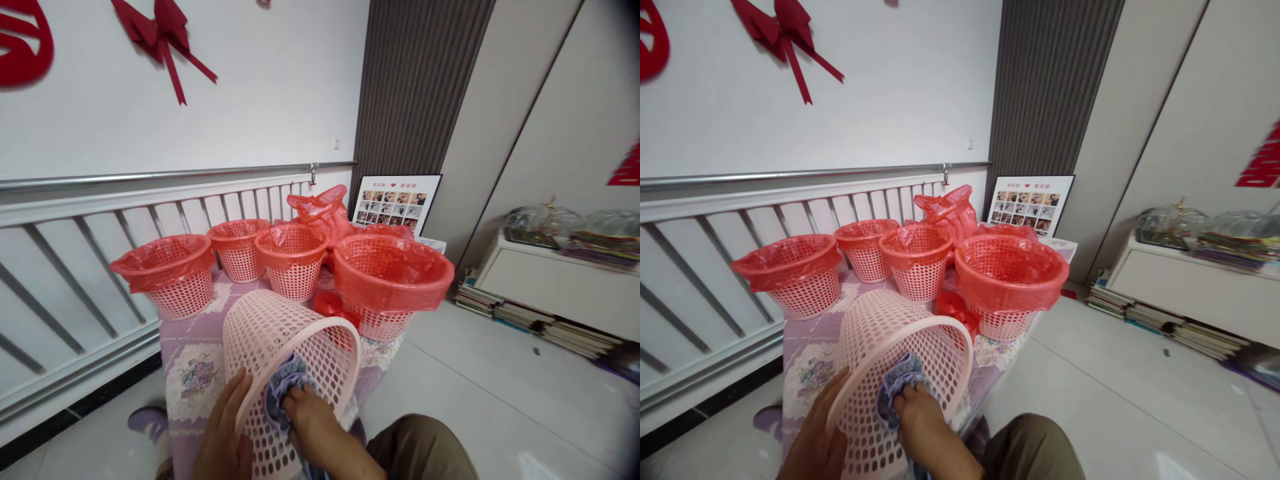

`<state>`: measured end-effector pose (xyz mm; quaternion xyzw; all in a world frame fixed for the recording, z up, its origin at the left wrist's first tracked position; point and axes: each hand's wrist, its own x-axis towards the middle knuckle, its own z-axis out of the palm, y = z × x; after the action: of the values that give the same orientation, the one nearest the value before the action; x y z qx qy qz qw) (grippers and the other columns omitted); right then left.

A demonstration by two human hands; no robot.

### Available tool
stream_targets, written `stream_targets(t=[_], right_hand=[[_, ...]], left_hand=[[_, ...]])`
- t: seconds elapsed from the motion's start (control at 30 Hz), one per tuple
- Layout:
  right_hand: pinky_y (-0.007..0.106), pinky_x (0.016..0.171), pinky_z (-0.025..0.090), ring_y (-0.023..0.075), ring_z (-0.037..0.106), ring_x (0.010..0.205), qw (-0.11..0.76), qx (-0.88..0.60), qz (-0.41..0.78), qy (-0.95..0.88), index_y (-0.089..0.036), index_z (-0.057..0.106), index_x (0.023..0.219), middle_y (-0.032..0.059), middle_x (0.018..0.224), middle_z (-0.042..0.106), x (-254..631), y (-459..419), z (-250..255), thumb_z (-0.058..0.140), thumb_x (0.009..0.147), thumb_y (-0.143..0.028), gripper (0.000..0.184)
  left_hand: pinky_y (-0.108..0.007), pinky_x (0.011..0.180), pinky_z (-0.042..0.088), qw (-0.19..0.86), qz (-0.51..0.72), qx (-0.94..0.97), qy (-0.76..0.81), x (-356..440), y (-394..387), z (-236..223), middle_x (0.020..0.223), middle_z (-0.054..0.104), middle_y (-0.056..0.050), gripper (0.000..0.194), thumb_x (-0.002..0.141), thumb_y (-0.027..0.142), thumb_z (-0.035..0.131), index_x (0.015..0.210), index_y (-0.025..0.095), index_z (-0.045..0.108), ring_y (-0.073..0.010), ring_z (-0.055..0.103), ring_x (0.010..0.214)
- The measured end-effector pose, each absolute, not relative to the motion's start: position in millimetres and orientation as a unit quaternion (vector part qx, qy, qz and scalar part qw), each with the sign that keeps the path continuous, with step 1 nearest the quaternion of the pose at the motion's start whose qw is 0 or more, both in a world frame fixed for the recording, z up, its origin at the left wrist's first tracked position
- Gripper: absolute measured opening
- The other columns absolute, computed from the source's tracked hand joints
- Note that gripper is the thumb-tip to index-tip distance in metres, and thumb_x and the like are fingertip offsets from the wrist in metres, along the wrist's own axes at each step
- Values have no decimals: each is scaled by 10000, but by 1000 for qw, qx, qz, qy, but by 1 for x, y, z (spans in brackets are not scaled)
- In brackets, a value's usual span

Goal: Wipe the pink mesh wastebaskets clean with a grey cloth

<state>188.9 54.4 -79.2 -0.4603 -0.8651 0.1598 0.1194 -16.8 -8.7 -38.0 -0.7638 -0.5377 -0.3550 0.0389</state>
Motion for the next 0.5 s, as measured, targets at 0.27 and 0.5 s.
stream_targets(t=[0.27, 0.5], right_hand=[[334, 878, 507, 267, 654, 951, 59, -370, 272, -886, -285, 712, 975, 68, 1040, 735, 244, 6, -65, 572, 795, -288, 228], [370, 1020, 432, 250, 574, 1124, 232, -386, 192, -872, -192, 671, 1139, 80, 1213, 667, 211, 58, -1, 556, 717, -94, 449]], left_hand=[[-450, 1109, 477, 40, -354, -753, -553, -14, -8, -38, 1494, 501, -148, 707, 812, 26, 448, 1495, 181, 350, -262, 463, 1393], [-458, 1124, 454, 21, -344, -740, -578, -13, -10, -39, 1516, 473, -147, 703, 798, 11, 422, 1481, 166, 362, -253, 425, 1420]])
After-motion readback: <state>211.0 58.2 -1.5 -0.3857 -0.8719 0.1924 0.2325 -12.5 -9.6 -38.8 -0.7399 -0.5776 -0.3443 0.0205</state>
